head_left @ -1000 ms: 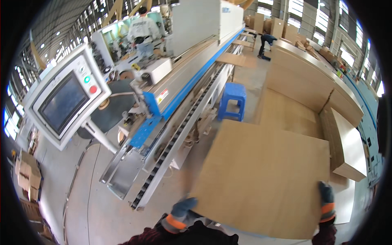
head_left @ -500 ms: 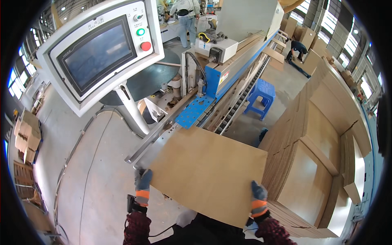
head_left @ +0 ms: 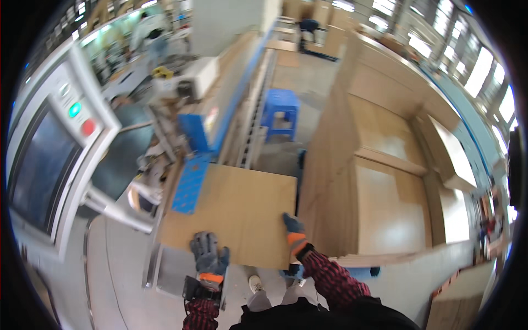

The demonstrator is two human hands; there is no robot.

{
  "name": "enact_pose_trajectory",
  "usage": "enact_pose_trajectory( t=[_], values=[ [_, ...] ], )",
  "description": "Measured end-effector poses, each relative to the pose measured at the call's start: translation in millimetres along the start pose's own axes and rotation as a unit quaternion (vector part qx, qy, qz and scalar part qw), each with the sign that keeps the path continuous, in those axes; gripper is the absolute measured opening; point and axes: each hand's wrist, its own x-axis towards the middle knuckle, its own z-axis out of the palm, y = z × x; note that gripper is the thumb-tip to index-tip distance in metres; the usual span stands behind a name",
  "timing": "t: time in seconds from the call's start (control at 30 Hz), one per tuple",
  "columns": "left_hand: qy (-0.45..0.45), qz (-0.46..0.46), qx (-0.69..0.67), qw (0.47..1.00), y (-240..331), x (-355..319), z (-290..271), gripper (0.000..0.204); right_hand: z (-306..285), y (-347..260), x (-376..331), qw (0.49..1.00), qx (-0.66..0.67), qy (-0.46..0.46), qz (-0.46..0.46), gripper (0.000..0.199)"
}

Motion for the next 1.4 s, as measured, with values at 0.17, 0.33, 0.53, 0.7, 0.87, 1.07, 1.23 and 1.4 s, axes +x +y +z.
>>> enact_pose_trajectory(
  t=[0.17, 0.33, 0.53, 0.7, 0.87, 1.07, 1.23, 1.4],
  values=[
    [0.008, 0.029, -0.007, 1.000, 26, 51, 22, 0.059, -13, -3, 56, 0.992, 0.118, 0.047, 0.000, 0.034],
    [0.011, 0.038, 0.025, 0.999, 13, 98, 55, 0.059, -11, -97, -53, 0.897, -0.294, 0.092, -0.318, 0.039],
    [0.049, 0.060, 0.057, 0.995, 10, 161, 74, 0.057, -278, -193, -69, 0.809, -0.417, 0.343, -0.234, 0.037],
    [0.051, 0.056, -0.166, 0.983, 74, 183, 119, 0.046, -484, -150, -21, 0.654, -0.556, 0.510, 0.055, 0.073],
    [-0.246, -0.038, -0.736, 0.630, 292, 61, 16, 0.036, -462, -136, -46, 0.664, -0.565, 0.490, 0.001, 0.052],
    [-0.196, -0.192, -0.697, 0.663, 218, 54, -16, 0.027, -360, -121, -144, 0.787, -0.461, 0.409, -0.024, 0.043],
    [-0.135, -0.281, -0.664, 0.680, 105, -18, -60, 0.024, -300, -108, -199, 0.987, -0.046, 0.139, 0.068, 0.020],
    [-0.021, -0.392, -0.588, 0.707, -33, -108, -18, 0.030, -200, -89, -202, 0.995, -0.032, 0.078, 0.049, 0.014]
  ],
)
